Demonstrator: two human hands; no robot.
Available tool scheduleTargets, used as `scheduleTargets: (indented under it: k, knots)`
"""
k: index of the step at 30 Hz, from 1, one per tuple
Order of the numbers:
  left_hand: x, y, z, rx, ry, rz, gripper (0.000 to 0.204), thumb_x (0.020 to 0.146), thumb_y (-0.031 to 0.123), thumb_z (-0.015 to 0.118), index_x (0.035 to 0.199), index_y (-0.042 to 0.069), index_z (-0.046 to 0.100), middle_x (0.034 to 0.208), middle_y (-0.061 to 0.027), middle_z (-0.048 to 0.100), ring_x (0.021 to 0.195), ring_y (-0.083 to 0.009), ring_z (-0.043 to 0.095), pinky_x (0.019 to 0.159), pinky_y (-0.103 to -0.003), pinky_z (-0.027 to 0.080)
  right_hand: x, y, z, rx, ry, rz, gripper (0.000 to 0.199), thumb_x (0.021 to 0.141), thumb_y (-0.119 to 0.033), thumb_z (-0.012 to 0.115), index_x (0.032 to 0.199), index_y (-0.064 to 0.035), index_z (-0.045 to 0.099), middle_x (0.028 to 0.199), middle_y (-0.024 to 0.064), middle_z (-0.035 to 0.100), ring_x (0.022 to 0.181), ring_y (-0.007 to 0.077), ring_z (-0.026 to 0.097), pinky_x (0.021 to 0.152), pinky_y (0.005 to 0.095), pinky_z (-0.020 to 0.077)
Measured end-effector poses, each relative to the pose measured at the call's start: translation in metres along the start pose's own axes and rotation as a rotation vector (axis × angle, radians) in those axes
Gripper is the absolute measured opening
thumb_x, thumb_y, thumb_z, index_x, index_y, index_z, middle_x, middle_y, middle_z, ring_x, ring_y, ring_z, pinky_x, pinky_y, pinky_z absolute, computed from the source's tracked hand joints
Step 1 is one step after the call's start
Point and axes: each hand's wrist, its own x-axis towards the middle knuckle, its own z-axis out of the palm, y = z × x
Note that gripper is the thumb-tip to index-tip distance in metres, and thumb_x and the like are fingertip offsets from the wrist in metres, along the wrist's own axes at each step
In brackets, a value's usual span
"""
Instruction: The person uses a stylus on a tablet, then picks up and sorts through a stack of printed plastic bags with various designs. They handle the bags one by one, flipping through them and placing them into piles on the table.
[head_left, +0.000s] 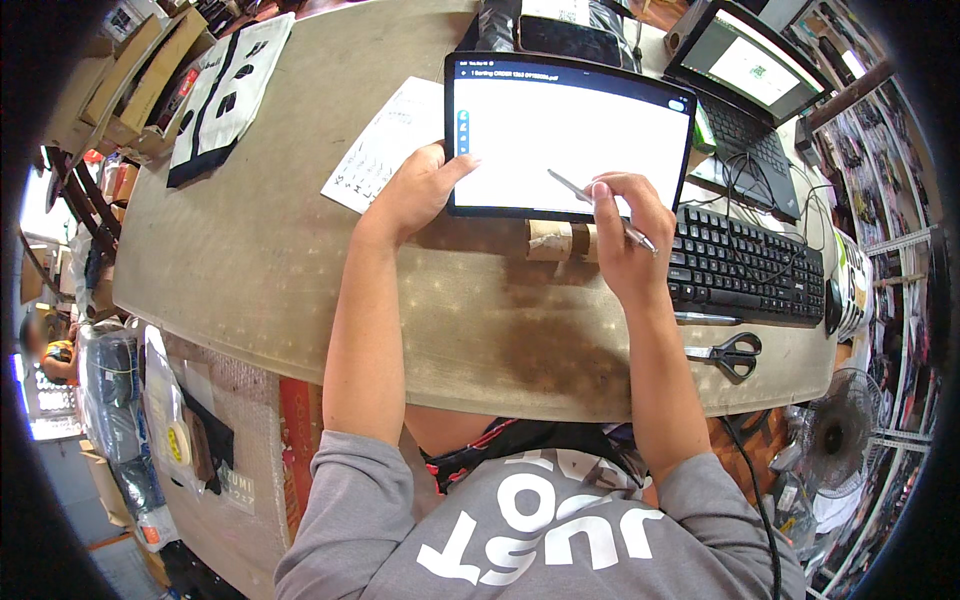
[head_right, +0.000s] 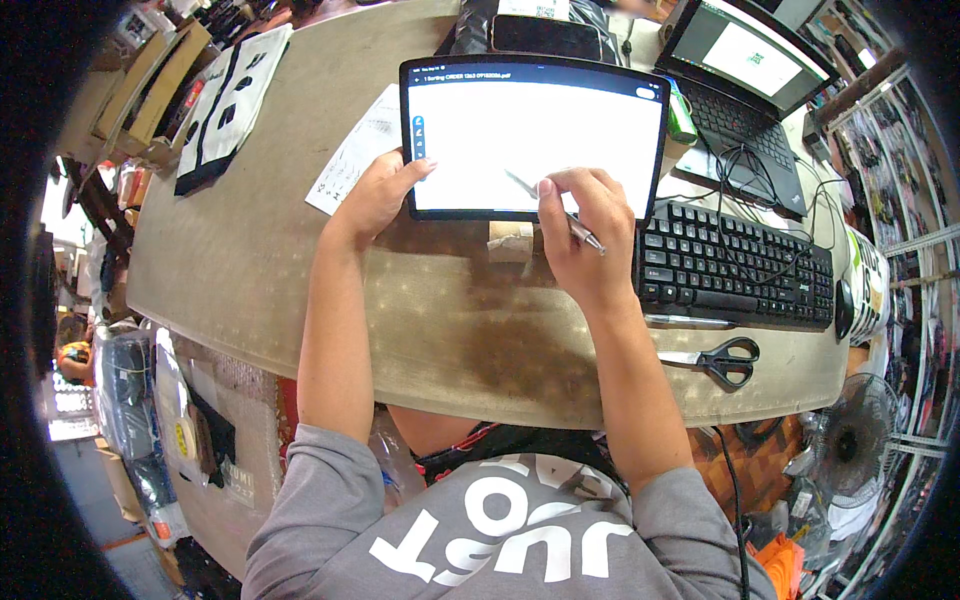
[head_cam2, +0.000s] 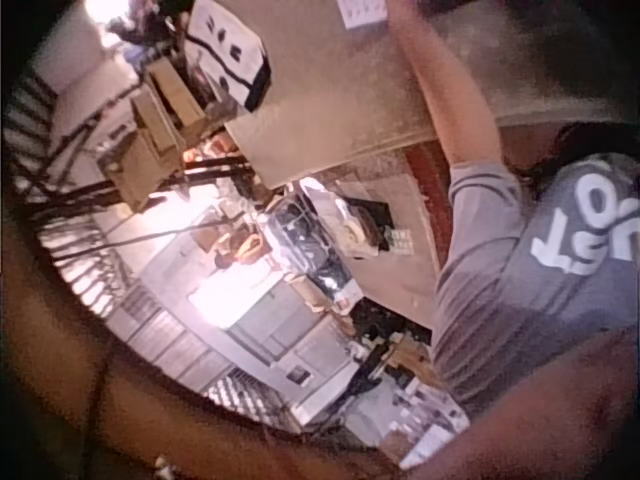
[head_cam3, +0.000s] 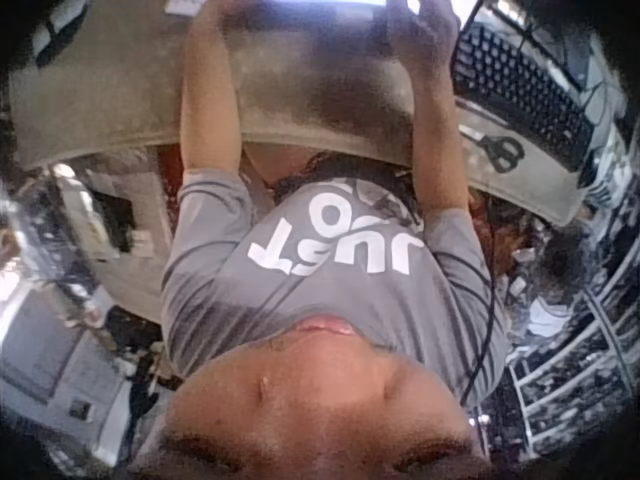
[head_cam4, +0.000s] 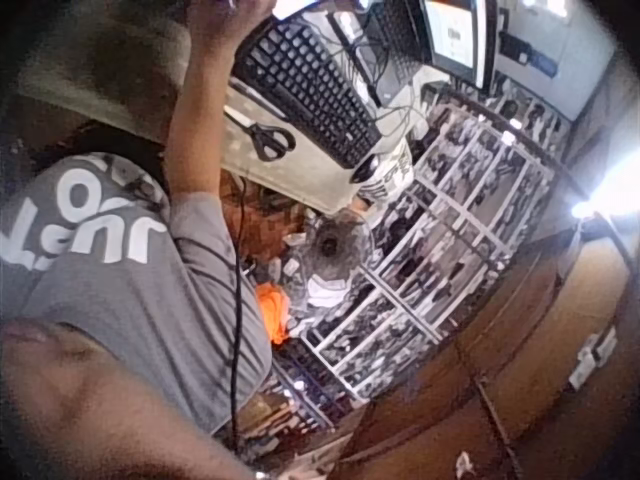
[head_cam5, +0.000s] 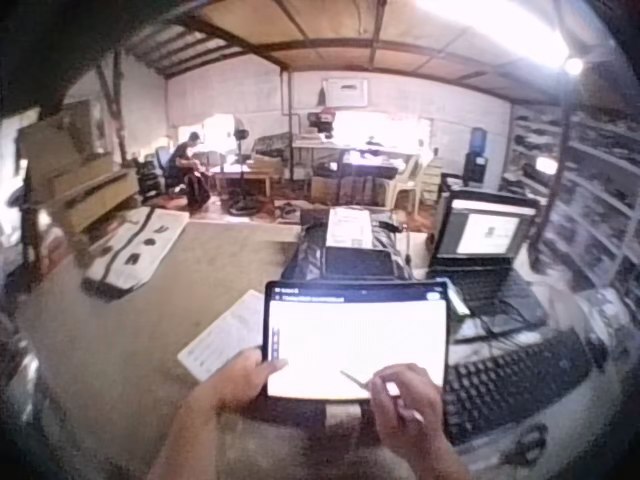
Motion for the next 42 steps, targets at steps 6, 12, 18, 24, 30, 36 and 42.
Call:
scheduleTargets:
  k: [6, 12, 18, 24, 30, 36, 42]
  knots:
    - [0.003, -0.006, -0.002, 0.054, -0.052, 0.079, 0.039, 0.084, 0.028, 0.059, 0.105, -0.005, 0.058, 0.097, -0.0113, 0.061, 0.093, -0.0178, 0.055, 0.085, -0.029, 0.041, 0.002, -0.002, -0.002, -0.006, -0.006, 0.027, 0.006, 0.082, -0.006, 0.060, 0.078, -0.0011, 0.061, 0.074, 0.0112, 0.063, 0.073, 0.0253, 0.060, 0.068, 0.0342, 0.0449]
    - [0.004, -0.007, 0.000, -0.019, -0.034, 0.098, 0.038, 0.085, 0.028, 0.058, 0.103, -0.005, 0.060, 0.093, -0.0121, 0.062, 0.087, -0.0179, 0.056, 0.082, -0.030, 0.043, 0.006, -0.003, 0.007, 0.018, 0.030, -0.052, 0.002, 0.081, -0.004, 0.062, 0.082, -0.0022, 0.062, 0.079, 0.0096, 0.064, 0.075, 0.0241, 0.061, 0.070, 0.0332, 0.0450]
    - [0.005, -0.009, 0.000, 0.004, -0.014, 0.114, 0.042, 0.087, 0.035, 0.055, 0.097, -0.006, 0.062, 0.087, -0.0123, 0.063, 0.081, -0.0185, 0.057, 0.077, -0.030, 0.044, 0.002, 0.000, -0.005, 0.024, 0.024, -0.020, 0.006, 0.082, -0.006, 0.061, 0.079, -0.0007, 0.061, 0.077, 0.0100, 0.064, 0.075, 0.0247, 0.060, 0.067, 0.0323, 0.0463]
    - [0.004, -0.007, 0.000, 0.007, -0.010, 0.062, 0.046, 0.084, 0.038, 0.057, 0.099, -0.005, 0.060, 0.089, -0.0108, 0.061, 0.084, -0.0165, 0.055, 0.077, -0.028, 0.042, 0.003, -0.003, -0.003, -0.019, 0.016, 0.019, 0.006, 0.082, -0.005, 0.059, 0.077, -0.0003, 0.061, 0.076, 0.0119, 0.063, 0.074, 0.0256, 0.060, 0.067, 0.0329, 0.0460]
    - [0.006, -0.011, -0.003, -0.009, -0.030, 0.056, 0.042, 0.082, 0.033, 0.058, 0.100, -0.005, 0.059, 0.091, -0.0120, 0.062, 0.086, -0.0187, 0.055, 0.080, -0.029, 0.042, 0.007, -0.005, 0.001, 0.024, 0.076, -0.049, 0.005, 0.080, -0.004, 0.060, 0.077, -0.0005, 0.060, 0.076, 0.0117, 0.063, 0.075, 0.0253, 0.061, 0.069, 0.0343, 0.0458]
    - [0.004, -0.005, 0.001, 0.044, -0.001, 0.063, 0.039, 0.082, 0.030, 0.059, 0.097, -0.006, 0.061, 0.087, -0.0121, 0.062, 0.080, -0.0185, 0.056, 0.075, -0.030, 0.044, 0.002, -0.004, 0.000, -0.003, -0.041, 0.044, 0.003, 0.080, -0.004, 0.062, 0.080, -0.0023, 0.059, 0.079, 0.0103, 0.063, 0.077, 0.0253, 0.060, 0.070, 0.0352, 0.0455]
    - [0.004, -0.002, 0.001, 0.019, 0.027, 0.019, 0.043, 0.082, 0.037, 0.061, 0.095, -0.004, 0.062, 0.085, -0.0105, 0.062, 0.079, -0.0161, 0.055, 0.075, -0.028, 0.043, 0.007, -0.013, 0.009, 0.008, -0.064, -0.119, 0.005, 0.081, -0.006, 0.064, 0.085, -0.0044, 0.061, 0.080, 0.0087, 0.064, 0.079, 0.0252, 0.060, 0.069, 0.0344, 0.0456]
